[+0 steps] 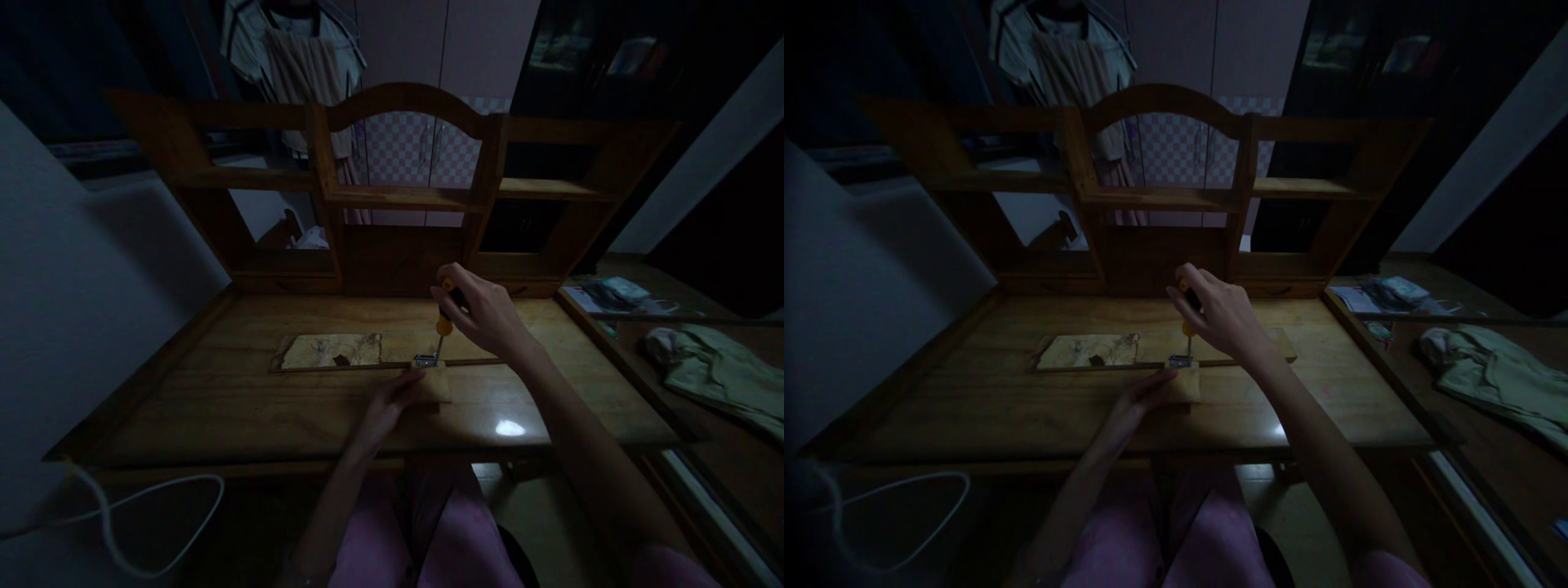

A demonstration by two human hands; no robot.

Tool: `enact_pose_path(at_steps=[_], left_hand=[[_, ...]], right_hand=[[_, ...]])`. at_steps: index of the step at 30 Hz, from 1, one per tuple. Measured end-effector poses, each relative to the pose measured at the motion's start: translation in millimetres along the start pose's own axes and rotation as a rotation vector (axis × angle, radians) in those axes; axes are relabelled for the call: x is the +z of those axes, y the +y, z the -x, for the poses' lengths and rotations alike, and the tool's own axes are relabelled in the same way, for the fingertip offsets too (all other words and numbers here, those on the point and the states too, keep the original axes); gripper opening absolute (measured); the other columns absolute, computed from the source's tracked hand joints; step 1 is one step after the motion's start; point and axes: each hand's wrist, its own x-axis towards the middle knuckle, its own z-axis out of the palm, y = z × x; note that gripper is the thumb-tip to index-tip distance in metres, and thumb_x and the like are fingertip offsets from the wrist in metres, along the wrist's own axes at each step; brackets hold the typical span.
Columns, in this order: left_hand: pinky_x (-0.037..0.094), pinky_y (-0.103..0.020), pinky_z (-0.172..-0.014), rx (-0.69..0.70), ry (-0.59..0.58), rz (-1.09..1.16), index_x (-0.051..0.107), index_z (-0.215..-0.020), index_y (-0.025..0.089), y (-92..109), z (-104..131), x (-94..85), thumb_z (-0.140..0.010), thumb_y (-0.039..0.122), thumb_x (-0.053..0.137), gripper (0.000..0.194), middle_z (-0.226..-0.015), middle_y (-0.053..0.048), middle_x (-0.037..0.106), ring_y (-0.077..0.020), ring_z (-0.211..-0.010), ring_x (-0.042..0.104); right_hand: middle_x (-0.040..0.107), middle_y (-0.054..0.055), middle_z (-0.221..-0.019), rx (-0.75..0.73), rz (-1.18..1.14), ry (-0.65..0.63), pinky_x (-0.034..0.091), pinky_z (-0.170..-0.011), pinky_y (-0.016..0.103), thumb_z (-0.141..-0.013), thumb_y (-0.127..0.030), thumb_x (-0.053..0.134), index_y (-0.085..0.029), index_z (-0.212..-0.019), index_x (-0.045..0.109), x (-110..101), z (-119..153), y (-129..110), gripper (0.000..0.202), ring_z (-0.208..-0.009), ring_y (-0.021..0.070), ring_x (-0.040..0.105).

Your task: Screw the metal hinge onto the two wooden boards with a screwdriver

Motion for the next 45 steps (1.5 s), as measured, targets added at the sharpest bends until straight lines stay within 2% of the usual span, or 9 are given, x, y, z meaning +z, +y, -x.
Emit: enact_pose_path(at_steps=[8, 13, 17, 21, 25, 28, 37, 41, 45], left_hand=[[0.033, -0.047, -0.119, 0.003, 0.004, 0.013, 0.074, -0.119, 0.024, -1.6, 0.8, 0.2, -0.087, 0.038, 0.066, 0.035, -0.132, -0.006, 0.068, -0.0291, -0.131, 0.057], [0.033, -0.047, -0.119, 0.003, 0.013, -0.007, 0.075, -0.118, 0.025, -1.9, 0.0, -0.3, -0.086, 0.038, 0.067, 0.035, -0.132, -0.006, 0.068, -0.0298, -0.131, 0.057], [0.033, -0.047, -0.12, 0.008, 0.004, -0.02, 0.074, -0.119, 0.024, -3.8, -0.3, -1.9, -0.087, 0.037, 0.067, 0.035, -0.132, -0.006, 0.068, -0.0296, -0.131, 0.056], [0.033, -0.047, -0.119, 0.023, -0.028, -0.003, 0.072, -0.122, 0.025, -5.8, 0.5, -3.4, -0.089, 0.038, 0.064, 0.036, -0.135, -0.006, 0.066, -0.0295, -0.132, 0.055], [0.033, -0.047, -0.119, 0.026, -0.037, 0.012, 0.072, -0.122, 0.025, -5.0, 0.7, -2.6, -0.089, 0.039, 0.064, 0.037, -0.134, -0.005, 0.066, -0.0293, -0.133, 0.055], [0.033, -0.046, -0.119, 0.025, -0.02, 0.011, 0.073, -0.12, 0.025, -3.8, 0.4, -1.5, -0.088, 0.039, 0.065, 0.036, -0.133, -0.006, 0.067, -0.0291, -0.131, 0.057], [0.032, -0.045, -0.12, 0.011, -0.01, 0.013, 0.074, -0.12, 0.026, -5.9, -0.2, -1.0, -0.089, 0.035, 0.064, 0.034, -0.133, -0.004, 0.067, -0.0276, -0.133, 0.055], [0.032, -0.046, -0.12, 0.014, -0.012, 0.02, 0.074, -0.119, 0.026, -2.1, 1.0, -0.4, -0.088, 0.036, 0.065, 0.034, -0.132, -0.004, 0.068, -0.0283, -0.132, 0.056], [0.033, -0.045, -0.119, 0.019, -0.015, 0.029, 0.073, -0.12, 0.025, -0.1, 1.9, 0.0, -0.088, 0.035, 0.065, 0.034, -0.133, -0.004, 0.068, -0.0284, -0.131, 0.057]], right_hand=[[0.072, 0.005, -0.092, -0.008, 0.184, -0.036, 0.035, -0.064, 0.031, -0.092, -0.034, 0.048, -0.02, -0.12, 0.053, -7.3, 3.1, -3.7, 0.032, -0.076, 0.0224, 0.066], [0.073, 0.006, -0.09, 0.002, 0.256, -0.012, 0.027, -0.058, 0.032, -0.094, -0.035, 0.044, -0.019, -0.122, 0.054, -3.7, 2.1, -5.6, 0.034, -0.069, 0.0212, 0.064], [0.072, 0.005, -0.082, 0.017, 0.332, 0.008, 0.023, -0.056, 0.032, -0.095, -0.039, 0.044, -0.02, -0.113, 0.057, -3.3, 1.7, -8.4, 0.029, -0.065, 0.0205, 0.062], [0.068, 0.008, -0.09, -0.032, 0.339, 0.026, 0.03, -0.06, 0.033, -0.092, -0.036, 0.048, -0.02, -0.108, 0.057, -6.9, 2.2, -12.4, 0.025, -0.076, 0.0229, 0.062], [0.063, 0.009, -0.104, -0.063, 0.199, 0.032, 0.039, -0.066, 0.033, -0.092, -0.027, 0.045, -0.02, -0.112, 0.055, -7.2, 2.2, -10.7, 0.023, -0.083, 0.0216, 0.061], [0.061, 0.008, -0.104, -0.078, 0.083, 0.045, 0.043, -0.07, 0.031, -0.093, -0.023, 0.044, -0.02, -0.11, 0.055, -3.7, 1.3, -5.0, 0.02, -0.083, 0.0194, 0.06], [0.061, 0.006, -0.096, -0.049, 0.134, 0.031, 0.043, -0.067, 0.029, -0.101, -0.035, 0.043, -0.02, -0.1, 0.059, -1.8, -1.9, -3.7, 0.022, -0.079, 0.0172, 0.06], [0.064, 0.007, -0.106, -0.054, 0.083, -0.02, 0.046, -0.073, 0.03, -0.095, -0.028, 0.047, -0.021, -0.11, 0.059, -7.2, -1.0, -6.8, 0.02, -0.081, 0.0187, 0.062], [0.062, 0.008, -0.127, -0.094, 0.001, -0.047, 0.048, -0.08, 0.032, -0.09, -0.02, 0.049, -0.022, -0.123, 0.057, -10.0, -0.2, -4.6, 0.034, -0.092, 0.021, 0.064]])
